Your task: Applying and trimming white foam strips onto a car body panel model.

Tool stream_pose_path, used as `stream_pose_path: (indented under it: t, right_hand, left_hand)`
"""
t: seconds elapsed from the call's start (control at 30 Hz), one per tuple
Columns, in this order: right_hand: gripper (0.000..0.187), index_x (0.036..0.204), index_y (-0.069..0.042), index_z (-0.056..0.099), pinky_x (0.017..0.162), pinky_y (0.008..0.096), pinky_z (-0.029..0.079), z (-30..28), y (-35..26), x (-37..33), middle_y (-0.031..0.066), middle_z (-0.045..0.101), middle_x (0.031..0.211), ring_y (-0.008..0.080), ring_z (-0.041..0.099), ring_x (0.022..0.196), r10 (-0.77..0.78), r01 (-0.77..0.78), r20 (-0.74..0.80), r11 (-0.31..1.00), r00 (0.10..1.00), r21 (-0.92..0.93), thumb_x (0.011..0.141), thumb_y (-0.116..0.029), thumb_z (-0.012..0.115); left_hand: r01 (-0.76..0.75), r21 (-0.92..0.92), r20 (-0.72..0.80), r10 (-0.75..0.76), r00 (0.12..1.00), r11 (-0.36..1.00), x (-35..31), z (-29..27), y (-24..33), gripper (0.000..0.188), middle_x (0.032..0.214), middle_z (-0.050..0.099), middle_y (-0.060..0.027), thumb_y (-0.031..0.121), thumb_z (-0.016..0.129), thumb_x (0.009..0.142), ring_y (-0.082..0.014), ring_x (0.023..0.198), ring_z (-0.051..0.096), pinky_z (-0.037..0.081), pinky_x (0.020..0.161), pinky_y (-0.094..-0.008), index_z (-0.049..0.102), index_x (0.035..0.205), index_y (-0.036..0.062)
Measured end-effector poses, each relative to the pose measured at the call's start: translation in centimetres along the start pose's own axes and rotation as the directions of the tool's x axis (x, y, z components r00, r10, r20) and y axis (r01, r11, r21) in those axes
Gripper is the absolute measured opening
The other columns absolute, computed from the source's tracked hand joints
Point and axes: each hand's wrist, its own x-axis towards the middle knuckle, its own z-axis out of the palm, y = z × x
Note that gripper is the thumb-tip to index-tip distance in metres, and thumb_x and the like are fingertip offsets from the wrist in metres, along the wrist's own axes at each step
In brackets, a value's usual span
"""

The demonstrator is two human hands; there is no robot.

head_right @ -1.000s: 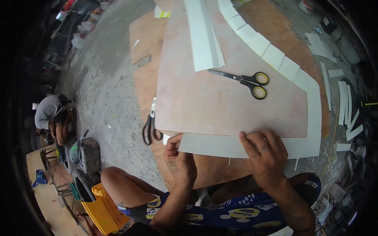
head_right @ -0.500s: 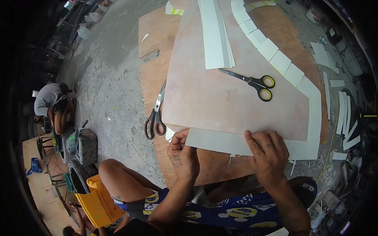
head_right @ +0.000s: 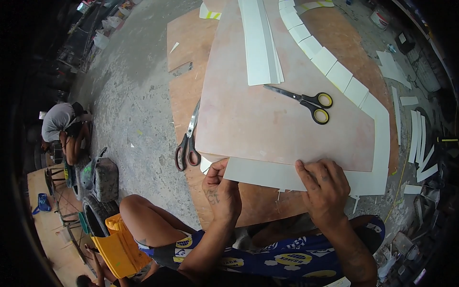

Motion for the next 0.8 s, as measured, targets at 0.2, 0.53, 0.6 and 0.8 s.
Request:
stream_pose_path:
  t: [0.2,0.53,0.6,0.8]
  right_hand:
    - [0.059,0.113,-0.003,0.068,0.073,0.04,0.049,-0.1,0.0,0.1,0.0056,0.058,0.095,0.0265,0.056,0.088,0.009,-0.009,0.016,1.0,1.0,0.014,0.054,-0.001,0.07]
    - [0.059,0.113,-0.002,0.067,0.075,0.0398,0.049,-0.2,0.1,0.1,0.0057,0.058,0.095,0.0264,0.055,0.089,0.001,-0.001,0.019,1.0,1.0,-0.008,0.054,-0.003,0.072]
    - [0.06,0.113,-0.002,0.067,0.075,0.0396,0.049,-0.2,0.1,0.1,0.0057,0.058,0.095,0.0262,0.056,0.089,-0.01,0.01,0.002,1.0,1.0,-0.017,0.053,-0.003,0.073]
    - [0.052,0.11,-0.002,0.066,0.075,0.0384,0.047,-0.4,-0.2,0.1,0.0058,0.057,0.093,0.0249,0.055,0.089,0.001,-0.001,0.0,0.999,1.0,0.036,0.059,-0.003,0.075]
  left_hand:
    - [0.014,-0.004,-0.006,-0.014,1.0,1.0,0.0,0.2,0.3,0.011,0.091,0.069,-0.0076,0.007,0.064,0.093,-0.0068,0.08,0.062,0.047,0.075,-0.0195,0.063,0.099,-0.0015]
    - [0.031,0.025,0.018,-0.031,0.999,0.999,0.7,-0.1,-0.1,0.026,0.068,0.064,-0.0102,0.013,0.067,0.092,-0.0135,0.053,0.061,0.052,0.055,-0.0265,0.048,0.076,0.006]
    - [0.067,0.025,0.032,-0.068,0.997,0.997,0.8,-0.2,-0.2,0.025,0.066,0.063,-0.0105,0.011,0.065,0.091,-0.0159,0.05,0.06,0.052,0.052,-0.027,0.046,0.075,0.0069]
    - [0.078,0.205,0.101,-0.1,0.99,0.976,0.9,-1.9,0.3,0.025,0.063,0.061,-0.011,0.013,0.063,0.093,-0.0176,0.046,0.057,0.049,0.046,-0.0266,0.047,0.075,0.0059]
